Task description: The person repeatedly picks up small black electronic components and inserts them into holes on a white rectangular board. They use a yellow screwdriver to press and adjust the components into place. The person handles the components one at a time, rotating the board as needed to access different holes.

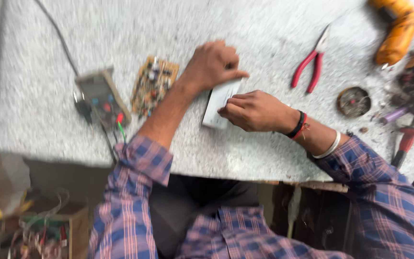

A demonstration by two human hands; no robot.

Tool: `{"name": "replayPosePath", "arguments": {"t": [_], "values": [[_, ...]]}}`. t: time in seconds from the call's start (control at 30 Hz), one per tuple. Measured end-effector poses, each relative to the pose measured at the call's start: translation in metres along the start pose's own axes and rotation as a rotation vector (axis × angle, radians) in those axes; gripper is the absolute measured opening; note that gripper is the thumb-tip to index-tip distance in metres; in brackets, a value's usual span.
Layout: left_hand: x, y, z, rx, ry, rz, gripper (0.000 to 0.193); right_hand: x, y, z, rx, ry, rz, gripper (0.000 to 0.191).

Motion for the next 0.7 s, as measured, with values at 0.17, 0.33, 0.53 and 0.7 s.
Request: {"name": "replayPosePath", "arguments": {"t": [0.17, 0.33, 0.53, 0.7], "values": [[0.001, -0.002, 0.0, -0.056, 0.026, -0.056, 0.047, 0.01, -0.003, -0.006, 0.03, 0.012, 0.108, 0.01], [-0.002, -0.002, 0.002, -0.125, 0.016, -0.103, 0.049, 0.012, 0.003, 0.018, 0.021, -0.025, 0.063, 0.013], [-0.006, -0.003, 0.002, -0.116, 0.008, -0.101, 0.048, 0.021, 0.008, 0.027, 0.005, 0.008, 0.042, 0.007], [-0.013, 0.002, 0.014, -0.208, 0.005, -0.172, 0.045, 0.029, 0.006, 0.023, 0.043, 0.065, 0.201, 0.013]]}}
Point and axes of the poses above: each hand's wrist, its own y-axis away from the middle knuckle, its own z-axis out of the palm, x = y × z, the point moved 7 cm from there along -y, towards the middle knuckle, and after that the axes turned 3 degrees about x, right-handed, at the moved point
